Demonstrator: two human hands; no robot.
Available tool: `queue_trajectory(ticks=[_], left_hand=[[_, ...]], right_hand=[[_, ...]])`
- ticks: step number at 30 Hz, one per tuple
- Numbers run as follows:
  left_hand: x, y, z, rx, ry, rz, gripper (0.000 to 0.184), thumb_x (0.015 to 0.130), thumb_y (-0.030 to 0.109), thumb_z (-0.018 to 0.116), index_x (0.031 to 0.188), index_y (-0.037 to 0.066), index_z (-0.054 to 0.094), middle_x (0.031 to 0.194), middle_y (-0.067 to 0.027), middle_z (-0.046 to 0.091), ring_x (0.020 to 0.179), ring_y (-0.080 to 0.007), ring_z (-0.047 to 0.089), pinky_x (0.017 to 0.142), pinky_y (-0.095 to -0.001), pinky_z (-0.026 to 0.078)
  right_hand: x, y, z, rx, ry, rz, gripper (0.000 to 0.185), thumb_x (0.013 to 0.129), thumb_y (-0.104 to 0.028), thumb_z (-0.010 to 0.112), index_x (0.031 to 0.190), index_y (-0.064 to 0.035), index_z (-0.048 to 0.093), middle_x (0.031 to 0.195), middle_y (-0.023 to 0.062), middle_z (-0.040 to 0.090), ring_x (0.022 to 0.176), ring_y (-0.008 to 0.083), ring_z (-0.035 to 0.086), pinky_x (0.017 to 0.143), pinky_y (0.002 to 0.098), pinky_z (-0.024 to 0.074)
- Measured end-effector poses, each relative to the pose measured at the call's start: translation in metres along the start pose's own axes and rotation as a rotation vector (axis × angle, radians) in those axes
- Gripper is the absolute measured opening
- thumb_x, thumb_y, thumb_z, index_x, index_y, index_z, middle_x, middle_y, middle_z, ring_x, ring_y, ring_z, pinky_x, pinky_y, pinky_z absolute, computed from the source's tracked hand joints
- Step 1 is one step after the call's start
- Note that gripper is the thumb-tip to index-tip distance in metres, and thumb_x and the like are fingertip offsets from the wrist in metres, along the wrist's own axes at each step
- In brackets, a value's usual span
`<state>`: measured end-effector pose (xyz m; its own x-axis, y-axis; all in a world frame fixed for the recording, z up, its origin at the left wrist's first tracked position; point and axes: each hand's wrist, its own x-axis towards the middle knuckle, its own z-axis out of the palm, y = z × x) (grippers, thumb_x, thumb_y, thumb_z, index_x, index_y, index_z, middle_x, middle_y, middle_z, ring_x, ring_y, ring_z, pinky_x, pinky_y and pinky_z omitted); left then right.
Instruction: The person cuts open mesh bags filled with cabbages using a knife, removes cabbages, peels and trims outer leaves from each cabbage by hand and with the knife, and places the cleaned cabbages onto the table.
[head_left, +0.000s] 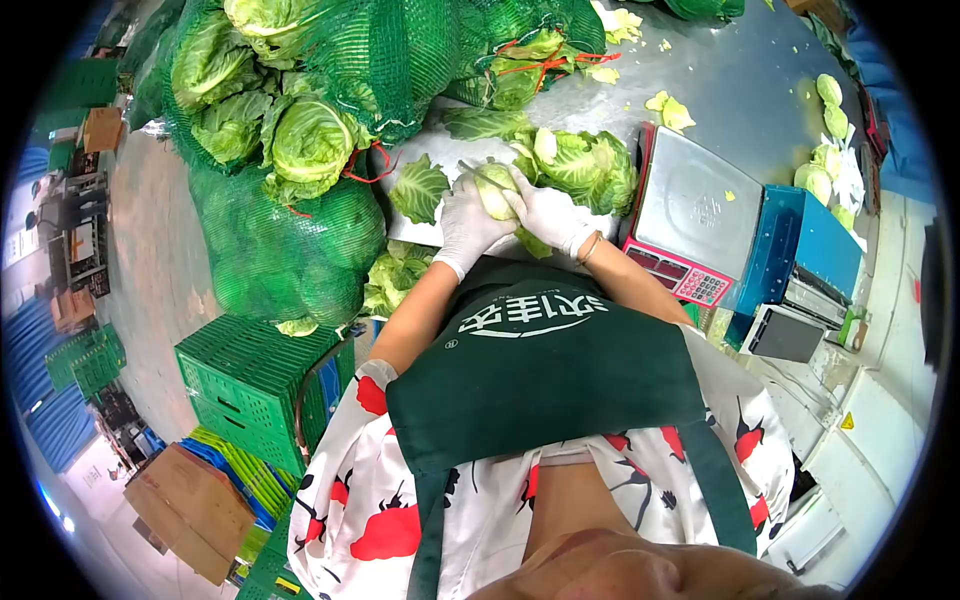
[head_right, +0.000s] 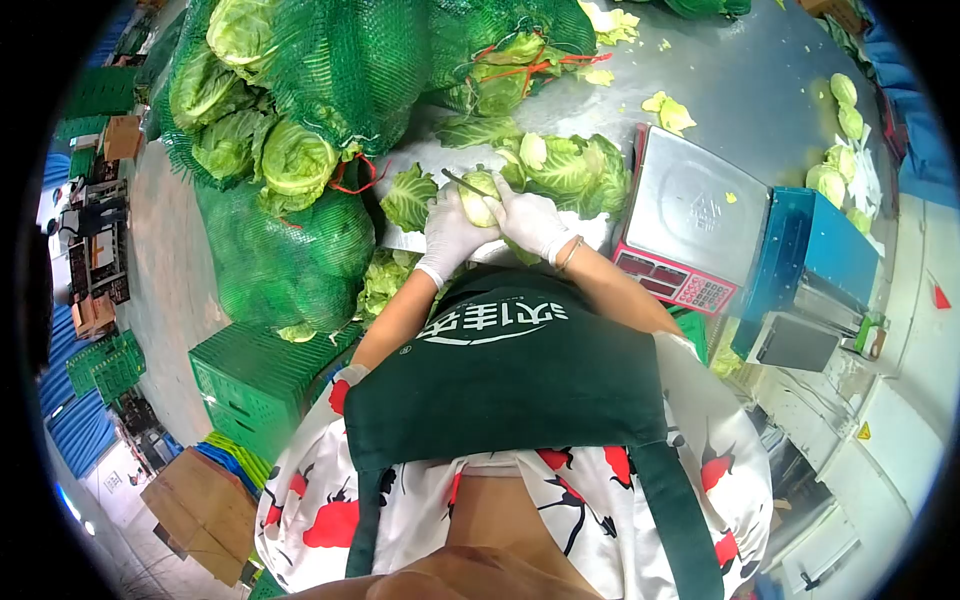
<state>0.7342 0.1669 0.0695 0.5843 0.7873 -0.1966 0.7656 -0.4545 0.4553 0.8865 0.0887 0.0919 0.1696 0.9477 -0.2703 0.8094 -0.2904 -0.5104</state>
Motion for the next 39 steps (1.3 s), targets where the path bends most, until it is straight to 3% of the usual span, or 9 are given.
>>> queue_trajectory(ticks=[5, 15, 18, 20, 27, 28, 33, 37, 39], left_hand=[[-0.001, -0.010, 0.007, -0.033, 0.034, 0.081, 0.109, 0.057, 0.053, 0.085, 0.135, -0.007, 0.040, 0.127, -0.0265, 0.052, 0.118, -0.0409, 0.052, 0.102, -0.0452, 0.044], [-0.022, -0.052, 0.005, -0.482, 0.020, -0.148, 0.109, 0.060, 0.032, 0.091, 0.146, -0.001, 0.033, 0.135, -0.0245, 0.049, 0.127, -0.0359, 0.050, 0.110, -0.0412, 0.040], [-0.029, -0.085, 0.005, -0.846, -0.148, -0.322, 0.096, 0.067, 0.025, 0.089, 0.142, 0.001, 0.035, 0.131, -0.0189, 0.055, 0.118, -0.0300, 0.058, 0.092, -0.0393, 0.054], [-0.041, -0.079, -0.016, -0.956, -0.284, -0.521, 0.086, 0.072, 0.019, 0.088, 0.139, 0.002, 0.037, 0.126, -0.0141, 0.059, 0.106, -0.0241, 0.065, 0.074, -0.0354, 0.061], [-0.035, -0.057, 0.009, -0.911, -0.060, -0.550, 0.098, 0.067, 0.027, 0.092, 0.139, 0.000, 0.031, 0.128, -0.0192, 0.056, 0.115, -0.0266, 0.061, 0.087, -0.0387, 0.057], [-0.033, -0.064, 0.021, -0.805, -0.033, -0.453, 0.100, 0.066, 0.028, 0.092, 0.139, 0.000, 0.030, 0.129, -0.0200, 0.055, 0.117, -0.0271, 0.059, 0.091, -0.0389, 0.055], [-0.054, -0.069, 0.011, -0.756, -0.061, -0.288, 0.108, 0.062, 0.029, 0.093, 0.141, -0.001, 0.025, 0.134, -0.0209, 0.051, 0.121, -0.0296, 0.056, 0.099, -0.0367, 0.050], [-0.071, -0.060, -0.020, -1.290, -0.376, -0.716, 0.095, 0.080, 0.037, 0.081, 0.151, 0.011, 0.024, 0.142, -0.0152, 0.048, 0.128, -0.0330, 0.052, 0.104, -0.0554, 0.044], [-0.068, -0.085, 0.000, -1.548, -0.388, -0.784, 0.085, 0.087, 0.045, 0.073, 0.149, 0.012, 0.026, 0.138, -0.0159, 0.051, 0.122, -0.0290, 0.058, 0.087, -0.0532, 0.056]], right_hand=[[0.011, 0.021, 0.019, 0.010, 0.128, -0.056, 0.050, 0.103, -0.040, 0.039, 0.141, -0.0092, 0.049, 0.073, 0.0208, 0.068, 0.063, 0.0417, 0.066, 0.059, 0.0507, 0.0538], [0.041, 0.103, 0.049, 0.427, 0.378, 0.400, 0.043, 0.103, -0.041, 0.043, 0.120, -0.0102, 0.068, 0.104, 0.0255, 0.068, 0.099, 0.0449, 0.064, 0.089, 0.0469, 0.0511], [0.040, 0.133, 0.049, 0.408, 0.544, 0.462, 0.050, 0.103, -0.043, 0.043, 0.118, -0.0026, 0.068, 0.102, 0.0263, 0.069, 0.096, 0.0435, 0.066, 0.087, 0.0462, 0.0520], [0.032, 0.119, 0.025, 0.309, 0.504, 0.484, 0.065, 0.098, -0.050, 0.052, 0.136, 0.0017, 0.051, 0.092, 0.0254, 0.070, 0.089, 0.0406, 0.069, 0.080, 0.0461, 0.0541], [0.014, -0.013, 0.026, 0.215, 0.341, -0.010, 0.118, 0.073, -0.066, 0.074, 0.153, 0.0021, 0.021, 0.120, 0.0226, 0.064, 0.095, 0.0386, 0.069, 0.076, 0.0453, 0.0556], [0.015, -0.025, 0.030, 0.173, 0.374, -0.011, 0.093, 0.078, -0.058, 0.074, 0.144, -0.0005, 0.043, 0.111, 0.0219, 0.069, 0.092, 0.0393, 0.069, 0.078, 0.0452, 0.0557], [0.046, 0.019, 0.058, 0.417, 0.192, 0.088, 0.027, 0.088, -0.030, 0.067, 0.098, -0.0055, 0.071, 0.082, 0.0227, 0.069, 0.080, 0.0396, 0.069, 0.074, 0.0423, 0.0560], [0.017, -0.002, 0.060, 0.703, 0.032, 0.117, 0.025, 0.087, -0.020, 0.071, 0.103, -0.0022, 0.068, 0.077, 0.0152, 0.069, 0.067, 0.0184, 0.065, 0.067, 0.0319, 0.0533], [0.014, -0.005, 0.065, 0.760, -0.038, 0.149, 0.023, 0.087, -0.020, 0.071, 0.102, -0.0031, 0.068, 0.079, 0.0152, 0.069, 0.069, 0.0183, 0.065, 0.069, 0.0313, 0.0531]])
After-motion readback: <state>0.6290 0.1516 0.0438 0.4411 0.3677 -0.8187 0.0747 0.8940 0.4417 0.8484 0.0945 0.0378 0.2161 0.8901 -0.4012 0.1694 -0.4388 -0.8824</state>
